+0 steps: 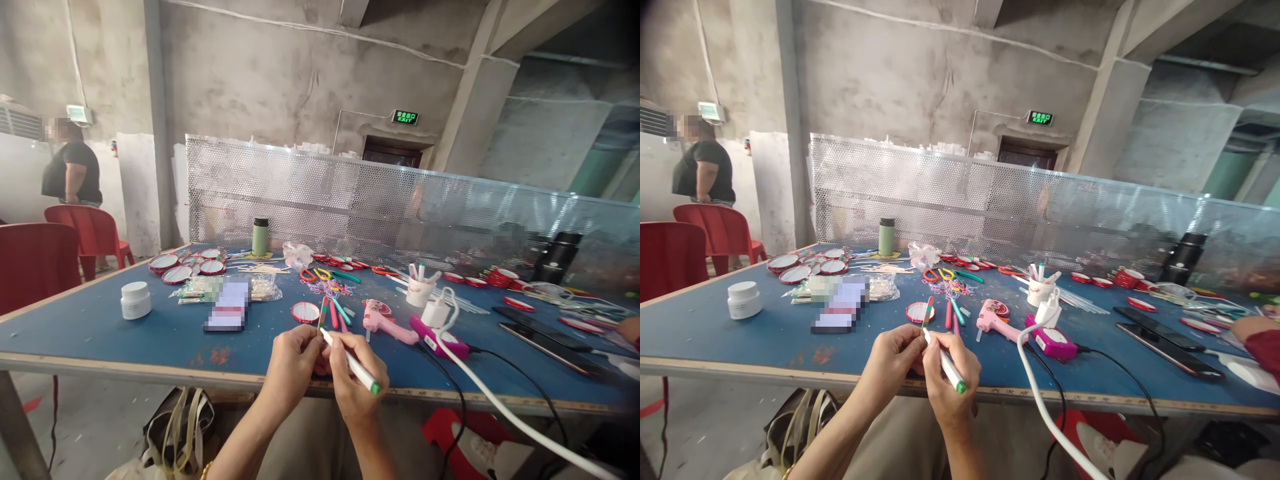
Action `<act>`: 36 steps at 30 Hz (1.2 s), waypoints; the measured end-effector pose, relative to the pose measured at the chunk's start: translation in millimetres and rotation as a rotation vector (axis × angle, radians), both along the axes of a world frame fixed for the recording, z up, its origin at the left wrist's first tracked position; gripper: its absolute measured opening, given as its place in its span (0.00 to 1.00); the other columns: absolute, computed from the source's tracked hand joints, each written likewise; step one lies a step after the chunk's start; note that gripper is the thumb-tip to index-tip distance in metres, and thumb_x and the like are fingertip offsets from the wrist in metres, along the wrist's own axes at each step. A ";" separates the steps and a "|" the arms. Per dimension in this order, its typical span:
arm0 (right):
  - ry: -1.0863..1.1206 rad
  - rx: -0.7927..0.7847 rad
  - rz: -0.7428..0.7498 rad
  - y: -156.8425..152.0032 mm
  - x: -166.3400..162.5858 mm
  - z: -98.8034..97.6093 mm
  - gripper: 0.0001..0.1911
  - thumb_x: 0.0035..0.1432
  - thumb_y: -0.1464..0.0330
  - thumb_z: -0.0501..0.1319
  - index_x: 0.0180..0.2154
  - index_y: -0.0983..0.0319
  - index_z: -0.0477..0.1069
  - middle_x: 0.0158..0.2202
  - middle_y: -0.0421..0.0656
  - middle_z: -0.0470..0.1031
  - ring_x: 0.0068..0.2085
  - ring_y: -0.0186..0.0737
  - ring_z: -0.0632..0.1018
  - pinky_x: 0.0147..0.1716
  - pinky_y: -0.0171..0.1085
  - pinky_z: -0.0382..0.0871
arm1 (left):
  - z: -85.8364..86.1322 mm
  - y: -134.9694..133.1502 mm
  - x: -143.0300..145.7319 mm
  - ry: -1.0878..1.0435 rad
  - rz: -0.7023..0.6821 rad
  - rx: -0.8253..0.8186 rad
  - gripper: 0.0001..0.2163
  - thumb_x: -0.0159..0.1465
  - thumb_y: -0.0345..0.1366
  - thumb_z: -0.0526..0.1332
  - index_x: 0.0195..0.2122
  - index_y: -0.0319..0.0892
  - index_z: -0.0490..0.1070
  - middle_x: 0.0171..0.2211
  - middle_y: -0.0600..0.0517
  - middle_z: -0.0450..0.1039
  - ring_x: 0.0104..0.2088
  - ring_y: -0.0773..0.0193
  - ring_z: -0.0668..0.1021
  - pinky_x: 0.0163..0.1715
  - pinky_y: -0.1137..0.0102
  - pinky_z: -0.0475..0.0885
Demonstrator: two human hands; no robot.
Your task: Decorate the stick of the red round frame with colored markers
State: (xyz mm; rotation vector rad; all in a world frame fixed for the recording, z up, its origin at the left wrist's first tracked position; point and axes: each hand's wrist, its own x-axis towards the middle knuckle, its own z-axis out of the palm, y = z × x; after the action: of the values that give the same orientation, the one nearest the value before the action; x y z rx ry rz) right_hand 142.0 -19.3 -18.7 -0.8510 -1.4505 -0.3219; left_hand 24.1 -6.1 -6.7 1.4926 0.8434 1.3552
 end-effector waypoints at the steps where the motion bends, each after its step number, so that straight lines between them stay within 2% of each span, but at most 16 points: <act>1: 0.001 0.000 0.002 0.1 0.0 0.0 0.07 0.64 0.70 0.59 0.34 0.61 0.75 0.25 0.39 0.79 0.25 0.35 0.79 0.28 0.31 0.71 | -0.1 0.2 0.2 0.001 0.002 0.004 0.12 0.62 0.41 0.58 0.27 0.38 0.71 0.21 0.53 0.72 0.22 0.64 0.76 0.24 0.73 0.74; 12: -0.018 -0.010 -0.008 0.0 0.6 0.5 0.08 0.64 0.69 0.58 0.33 0.60 0.74 0.24 0.38 0.79 0.25 0.34 0.79 0.28 0.31 0.70 | 2.1 -0.9 0.3 0.019 0.023 0.021 0.13 0.62 0.41 0.58 0.24 0.39 0.68 0.20 0.53 0.70 0.22 0.65 0.76 0.23 0.74 0.72; 23: 0.019 -0.004 -0.026 -0.2 0.4 -0.5 0.07 0.64 0.69 0.59 0.34 0.61 0.75 0.25 0.38 0.79 0.24 0.34 0.79 0.27 0.31 0.70 | -1.4 1.0 0.5 -0.022 -0.018 -0.021 0.12 0.61 0.43 0.59 0.28 0.38 0.72 0.22 0.52 0.73 0.23 0.62 0.78 0.25 0.71 0.76; 36: -0.003 -0.003 -0.020 0.0 0.5 -1.4 0.07 0.64 0.69 0.59 0.34 0.60 0.74 0.25 0.38 0.78 0.25 0.34 0.79 0.28 0.31 0.70 | 0.7 -0.3 0.5 -0.006 -0.001 -0.006 0.12 0.61 0.42 0.59 0.26 0.39 0.72 0.21 0.52 0.73 0.22 0.64 0.77 0.24 0.72 0.75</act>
State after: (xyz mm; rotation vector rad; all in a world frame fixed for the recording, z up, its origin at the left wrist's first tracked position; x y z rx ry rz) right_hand 142.5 -19.2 -20.1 -0.8681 -1.4463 -0.3361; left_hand 24.6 -6.4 -6.0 1.4836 0.8420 1.3549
